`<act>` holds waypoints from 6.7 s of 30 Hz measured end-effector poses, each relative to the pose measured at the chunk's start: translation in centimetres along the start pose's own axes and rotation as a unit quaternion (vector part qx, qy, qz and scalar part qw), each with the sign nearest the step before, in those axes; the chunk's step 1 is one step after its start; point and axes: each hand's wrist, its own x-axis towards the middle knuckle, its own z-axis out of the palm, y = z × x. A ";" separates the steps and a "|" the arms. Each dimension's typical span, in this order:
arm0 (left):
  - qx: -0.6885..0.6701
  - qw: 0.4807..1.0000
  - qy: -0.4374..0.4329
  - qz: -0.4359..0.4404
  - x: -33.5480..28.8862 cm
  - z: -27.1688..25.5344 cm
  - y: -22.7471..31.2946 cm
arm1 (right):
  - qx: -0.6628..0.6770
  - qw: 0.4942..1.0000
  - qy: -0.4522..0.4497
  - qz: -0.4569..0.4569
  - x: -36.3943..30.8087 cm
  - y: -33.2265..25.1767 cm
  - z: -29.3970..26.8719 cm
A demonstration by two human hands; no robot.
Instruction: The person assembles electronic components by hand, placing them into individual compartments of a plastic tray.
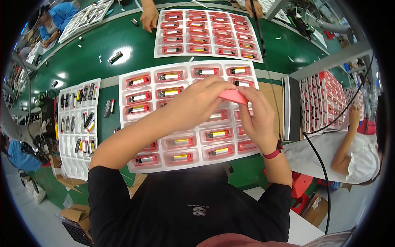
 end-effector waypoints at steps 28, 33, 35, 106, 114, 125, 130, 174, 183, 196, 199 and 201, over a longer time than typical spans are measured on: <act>0.264 0.700 0.224 -0.624 -48.8 -17.0 6.8 | 0.048 0.976 -0.044 0.206 -4.3 11.8 0.1; 0.218 0.694 0.265 -0.633 -49.8 -14.6 2.5 | 0.090 0.936 0.026 0.339 -6.4 13.8 -1.8; 0.226 0.693 0.298 -0.616 -48.6 -14.4 3.1 | 0.243 0.882 0.043 0.401 -6.5 14.6 -1.4; 0.511 0.630 0.238 -0.535 -45.2 -33.1 -4.9 | 0.318 0.891 0.010 0.325 0.4 8.9 15.3; 0.406 0.691 0.369 -0.472 -49.5 -30.8 -5.4 | 0.280 0.900 -0.007 0.333 -1.3 8.9 14.5; 0.458 0.717 0.224 -0.475 -46.5 -26.6 -4.7 | 0.246 0.912 -0.004 0.327 -2.1 10.1 14.0; 0.480 0.683 0.170 -0.524 -46.8 -26.1 -2.5 | 0.170 0.923 0.051 0.340 -5.3 10.7 6.5; 0.443 0.711 0.346 -0.422 -43.6 -26.8 -3.9 | 0.400 0.864 -0.172 0.254 22.1 1.6 17.3; 0.341 0.851 0.194 -0.349 -27.2 -22.6 -5.1 | 0.560 0.686 -0.122 0.448 10.2 2.6 6.5; 0.310 0.832 0.256 -0.383 -25.9 -22.4 -1.1 | 0.641 0.561 -0.131 0.507 7.3 -0.7 4.0; 0.252 0.912 0.163 -0.280 -17.1 -19.8 -0.9 | 0.618 0.657 -0.136 0.409 7.2 -1.0 3.5; 0.184 0.950 0.122 -0.221 -12.5 -17.8 -1.7 | 0.565 0.741 -0.063 0.357 7.0 -0.7 2.3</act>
